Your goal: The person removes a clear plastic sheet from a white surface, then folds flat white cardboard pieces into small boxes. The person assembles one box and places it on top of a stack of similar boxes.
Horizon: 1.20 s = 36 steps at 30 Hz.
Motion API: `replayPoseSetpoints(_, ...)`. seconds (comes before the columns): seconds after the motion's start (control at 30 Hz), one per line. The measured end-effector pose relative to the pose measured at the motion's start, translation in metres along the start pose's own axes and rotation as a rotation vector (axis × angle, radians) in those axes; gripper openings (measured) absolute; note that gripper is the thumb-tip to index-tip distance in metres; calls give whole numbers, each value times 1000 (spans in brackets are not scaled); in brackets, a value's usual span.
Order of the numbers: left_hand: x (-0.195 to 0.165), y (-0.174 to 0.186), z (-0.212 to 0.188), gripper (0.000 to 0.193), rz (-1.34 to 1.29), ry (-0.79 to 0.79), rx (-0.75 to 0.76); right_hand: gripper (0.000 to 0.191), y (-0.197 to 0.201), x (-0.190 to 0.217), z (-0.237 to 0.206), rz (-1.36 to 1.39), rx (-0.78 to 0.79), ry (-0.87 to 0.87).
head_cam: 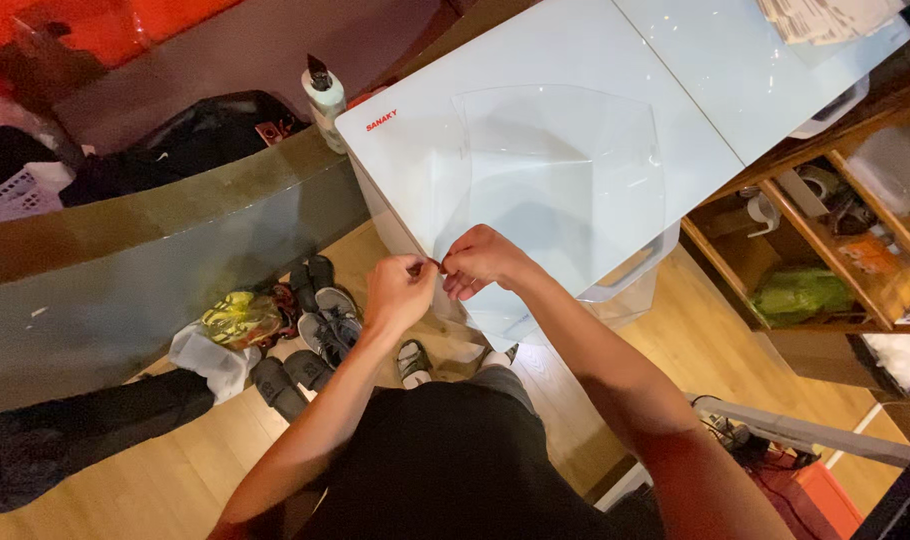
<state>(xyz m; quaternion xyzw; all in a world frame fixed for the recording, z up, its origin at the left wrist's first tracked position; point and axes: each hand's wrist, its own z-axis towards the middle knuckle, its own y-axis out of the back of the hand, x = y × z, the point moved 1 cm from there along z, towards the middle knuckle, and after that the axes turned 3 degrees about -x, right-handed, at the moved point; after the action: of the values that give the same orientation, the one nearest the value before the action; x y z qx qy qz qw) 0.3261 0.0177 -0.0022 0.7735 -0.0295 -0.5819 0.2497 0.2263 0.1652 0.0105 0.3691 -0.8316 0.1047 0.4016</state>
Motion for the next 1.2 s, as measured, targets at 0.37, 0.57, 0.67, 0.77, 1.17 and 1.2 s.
replayPoseSetpoints(0.37,-18,-3,-17,19,79,-217,-136,23,-13,0,-10,30,-160,80)
replayPoseSetpoints(0.57,-17,-5,-17,17,126,-344,-169,23,-13,-6,-14,26,-143,171)
replayPoseSetpoints(0.67,-21,-8,-20,16,159,-365,-138,25,-7,-10,-20,-44,-152,311)
replayPoseSetpoints(0.77,-28,-10,-23,18,226,-407,-121,30,-5,-14,-29,-297,-234,443)
replayPoseSetpoints(1.17,-33,-9,-23,29,143,-246,-97,22,-23,-25,-47,62,-476,398)
replayPoseSetpoints(1.2,-33,-11,-24,28,121,-315,-125,24,-23,-25,-48,-74,-545,435)
